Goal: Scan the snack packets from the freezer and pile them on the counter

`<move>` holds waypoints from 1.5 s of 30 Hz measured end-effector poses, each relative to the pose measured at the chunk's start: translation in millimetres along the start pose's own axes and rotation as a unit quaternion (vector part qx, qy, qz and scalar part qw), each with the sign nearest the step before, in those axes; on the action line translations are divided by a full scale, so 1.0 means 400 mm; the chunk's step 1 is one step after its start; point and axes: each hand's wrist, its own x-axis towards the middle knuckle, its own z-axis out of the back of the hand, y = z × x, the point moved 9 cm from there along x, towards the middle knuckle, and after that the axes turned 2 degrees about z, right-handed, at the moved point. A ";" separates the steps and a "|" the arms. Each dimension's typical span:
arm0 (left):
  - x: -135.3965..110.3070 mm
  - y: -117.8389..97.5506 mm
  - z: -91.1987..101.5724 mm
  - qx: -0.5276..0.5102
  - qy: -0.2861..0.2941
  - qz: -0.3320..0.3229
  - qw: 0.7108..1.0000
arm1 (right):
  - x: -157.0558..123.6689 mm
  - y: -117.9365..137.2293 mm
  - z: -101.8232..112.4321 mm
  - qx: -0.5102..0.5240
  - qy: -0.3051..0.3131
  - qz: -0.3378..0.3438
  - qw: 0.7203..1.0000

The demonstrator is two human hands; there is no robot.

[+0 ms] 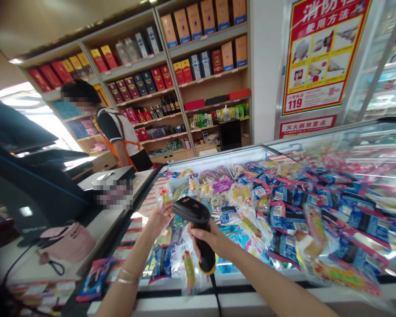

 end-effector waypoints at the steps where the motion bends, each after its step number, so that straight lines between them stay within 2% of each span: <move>1: 0.001 0.000 0.002 0.000 0.000 0.000 1.000 | 0.000 0.000 0.000 0.002 0.001 0.001 1.000; 9: 0.010 -0.009 0.023 0.028 -0.016 -0.026 0.999 | -0.004 0.008 -0.007 0.005 0.004 -0.001 1.000; 14: 0.011 -0.007 0.018 0.049 -0.011 -0.028 0.998 | -0.003 0.018 -0.002 0.017 -0.006 0.009 1.000; 17: 0.009 -0.034 0.035 0.110 -0.059 -0.092 0.988 | 0.001 0.016 0.000 0.036 -0.005 0.010 0.999; 19: -0.005 -0.079 0.057 0.175 -0.124 -0.181 0.960 | 0.003 0.011 0.004 0.043 -0.006 0.008 0.999; 22: -0.040 -0.148 0.075 0.275 -0.202 -0.293 0.893 | 0.005 0.004 0.012 0.045 -0.014 0.005 0.999; 26: -0.093 -0.224 0.064 0.354 -0.237 -0.404 0.809 | 0.003 -0.002 0.017 0.043 -0.019 -0.006 0.999; 29: -0.114 -0.249 0.046 0.404 -0.244 -0.437 0.766 | 0.001 -0.004 0.019 0.043 -0.022 -0.013 0.999; 32: -0.122 -0.254 0.040 0.426 -0.250 -0.450 0.744 | 0.001 -0.008 0.024 0.051 -0.022 -0.014 0.998; 35: -0.120 -0.251 0.051 0.409 -0.257 -0.446 0.753 | 0.002 -0.012 0.028 0.055 -0.023 -0.014 0.998; 41: -0.101 -0.241 0.082 0.316 -0.261 -0.407 0.817 | 0.002 -0.015 0.028 0.056 -0.022 -0.015 0.998; 45: -0.092 -0.233 0.089 0.266 -0.243 -0.395 0.845 | 0.000 -0.019 0.028 0.059 -0.021 -0.019 0.998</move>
